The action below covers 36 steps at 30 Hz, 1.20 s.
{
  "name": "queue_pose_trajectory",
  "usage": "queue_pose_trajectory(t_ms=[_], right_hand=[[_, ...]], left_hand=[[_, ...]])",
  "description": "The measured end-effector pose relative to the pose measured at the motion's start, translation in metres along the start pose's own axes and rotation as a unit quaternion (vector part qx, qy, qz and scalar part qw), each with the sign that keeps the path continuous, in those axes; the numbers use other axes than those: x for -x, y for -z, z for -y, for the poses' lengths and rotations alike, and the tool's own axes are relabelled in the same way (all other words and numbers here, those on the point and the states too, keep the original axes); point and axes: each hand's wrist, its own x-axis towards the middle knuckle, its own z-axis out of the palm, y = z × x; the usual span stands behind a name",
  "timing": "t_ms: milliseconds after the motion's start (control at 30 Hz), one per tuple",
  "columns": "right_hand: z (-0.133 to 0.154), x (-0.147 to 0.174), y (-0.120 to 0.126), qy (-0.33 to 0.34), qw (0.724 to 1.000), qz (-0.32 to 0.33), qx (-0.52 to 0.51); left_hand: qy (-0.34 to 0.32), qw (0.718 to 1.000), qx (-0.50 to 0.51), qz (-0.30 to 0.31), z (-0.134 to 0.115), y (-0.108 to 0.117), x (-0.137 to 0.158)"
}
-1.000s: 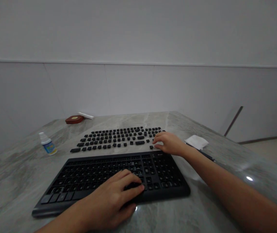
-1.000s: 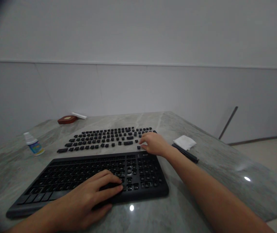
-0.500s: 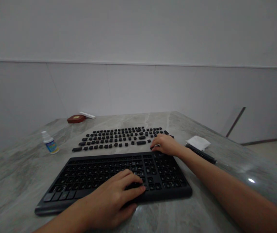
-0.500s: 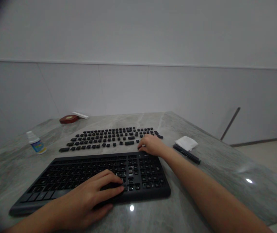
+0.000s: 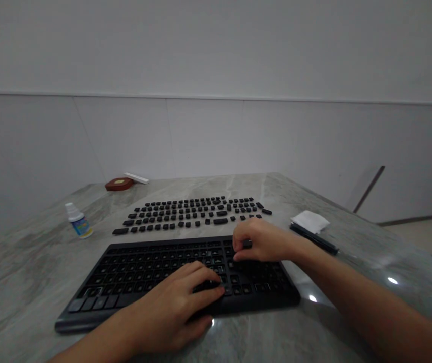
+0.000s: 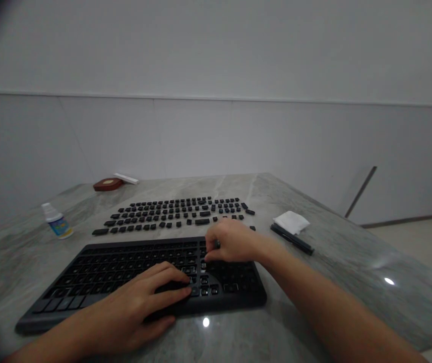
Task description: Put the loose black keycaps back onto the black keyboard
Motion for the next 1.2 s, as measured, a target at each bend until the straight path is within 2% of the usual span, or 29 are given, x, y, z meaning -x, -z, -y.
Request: queue_pose_trajectory(t_ms=[167,300,500,1200], right_hand=[[0.03,0.002,-0.001,0.053,0.991,0.112,-0.052],[0.038,0.001,-0.004,0.057,0.989,0.135,-0.034],[0.039,0.005,-0.002,0.068,0.988,0.137,-0.035],[0.038,0.005,-0.003,0.118,0.982,0.132,-0.068]], left_hand=[[0.0,1.0,0.004,0.003,0.0,0.0,0.0],[-0.001,1.0,0.009,-0.001,-0.001,0.0,-0.001],[0.005,1.0,0.007,0.017,0.001,0.0,0.0],[-0.005,1.0,0.003,0.017,0.001,0.001,0.001]])
